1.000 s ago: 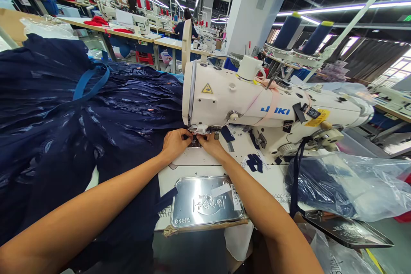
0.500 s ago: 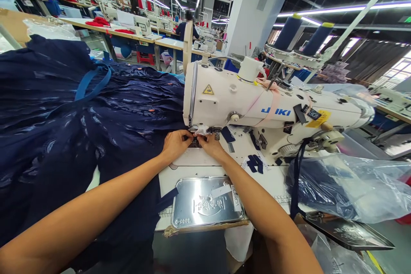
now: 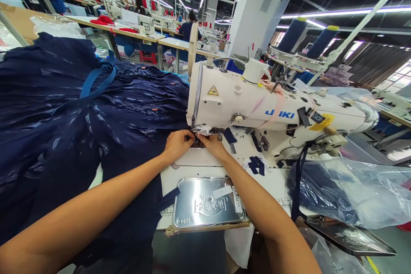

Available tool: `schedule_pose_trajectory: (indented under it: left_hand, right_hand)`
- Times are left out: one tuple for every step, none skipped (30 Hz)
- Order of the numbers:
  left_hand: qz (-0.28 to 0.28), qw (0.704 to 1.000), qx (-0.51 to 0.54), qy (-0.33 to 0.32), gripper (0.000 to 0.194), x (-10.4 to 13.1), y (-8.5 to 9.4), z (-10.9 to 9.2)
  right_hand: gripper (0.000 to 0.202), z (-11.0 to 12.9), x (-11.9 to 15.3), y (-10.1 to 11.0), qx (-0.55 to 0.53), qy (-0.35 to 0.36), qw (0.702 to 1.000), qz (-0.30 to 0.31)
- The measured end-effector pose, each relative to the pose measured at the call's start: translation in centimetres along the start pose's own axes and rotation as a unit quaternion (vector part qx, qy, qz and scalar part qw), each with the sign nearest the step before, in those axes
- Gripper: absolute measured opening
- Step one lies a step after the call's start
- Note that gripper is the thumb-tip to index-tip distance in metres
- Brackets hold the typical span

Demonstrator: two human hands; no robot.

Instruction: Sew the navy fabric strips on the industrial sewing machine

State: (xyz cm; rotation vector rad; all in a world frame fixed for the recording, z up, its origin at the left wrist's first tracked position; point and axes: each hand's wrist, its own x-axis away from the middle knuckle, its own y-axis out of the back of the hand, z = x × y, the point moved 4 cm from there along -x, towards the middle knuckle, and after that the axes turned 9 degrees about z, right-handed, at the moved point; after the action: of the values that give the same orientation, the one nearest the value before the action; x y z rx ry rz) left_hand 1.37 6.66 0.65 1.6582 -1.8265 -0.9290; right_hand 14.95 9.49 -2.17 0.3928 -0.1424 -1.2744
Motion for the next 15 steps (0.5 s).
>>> schedule_pose_trajectory:
  left_hand:
    - [0.001, 1.000, 0.001, 0.001, 0.018, 0.01, 0.02, 0.01]
    - [0.002, 1.000, 0.001, 0.002, 0.018, 0.01, 0.03, 0.00]
    - [0.002, 1.000, 0.001, 0.003, 0.017, 0.02, 0.06, 0.00]
    - [0.003, 1.000, 0.001, 0.004, 0.017, 0.03, 0.09, -0.02]
    - [0.003, 1.000, 0.000, 0.004, 0.017, 0.03, 0.11, -0.05]
    - [0.004, 1.000, -0.001, 0.005, 0.017, 0.04, 0.13, -0.07]
    - [0.006, 1.000, -0.002, 0.006, 0.017, 0.04, 0.14, -0.09]
    - [0.008, 1.000, -0.002, 0.007, 0.017, 0.05, 0.14, -0.11]
    - [0.009, 1.000, -0.002, 0.006, 0.017, 0.05, 0.13, -0.13]
    - [0.010, 1.000, -0.002, 0.005, 0.017, 0.06, 0.12, -0.14]
    - [0.010, 1.000, -0.001, 0.004, 0.017, 0.06, 0.12, -0.15]
    - [0.009, 1.000, -0.001, 0.003, 0.017, 0.07, 0.12, -0.14]
    - [0.008, 1.000, 0.000, 0.002, 0.017, 0.07, 0.11, -0.13]
    - [0.007, 1.000, 0.000, 0.002, 0.017, 0.07, 0.10, -0.11]
    - [0.006, 1.000, 0.001, 0.002, 0.017, 0.06, 0.08, -0.08]
  right_hand:
    - [0.027, 0.10, -0.01, -0.01, -0.004, 0.000, 1.000, 0.000]
    - [0.027, 0.21, -0.03, -0.01, -0.007, 0.002, 1.000, 0.000]
    - [0.027, 0.29, -0.05, -0.01, -0.008, 0.003, 1.000, 0.000]
    - [0.025, 0.35, -0.07, 0.00, -0.008, 0.003, 1.000, 0.000]
    - [0.023, 0.37, -0.10, 0.01, -0.007, 0.001, 1.000, 0.001]
    - [0.021, 0.36, -0.14, 0.02, -0.004, -0.001, 1.000, 0.003]
    - [0.018, 0.32, -0.18, 0.01, 0.000, -0.005, 1.000, 0.006]
    - [0.015, 0.23, -0.23, 0.01, 0.006, -0.010, 1.000, 0.008]
    - [0.013, 0.11, -0.27, 0.02, 0.013, -0.017, 1.000, 0.008]
    - [0.011, -0.04, -0.31, 0.03, 0.023, -0.024, 0.999, 0.007]
    - [0.011, -0.18, -0.35, 0.02, 0.035, -0.028, 0.999, 0.006]
    - [0.010, -0.30, -0.38, 0.00, 0.046, -0.028, 0.999, 0.005]
    - [0.011, -0.39, -0.41, -0.03, 0.056, -0.022, 0.998, 0.003]
    - [0.011, -0.47, -0.43, -0.05, 0.066, -0.014, 0.998, 0.001]
    - [0.012, -0.54, -0.45, -0.04, 0.074, -0.006, 0.997, -0.005]
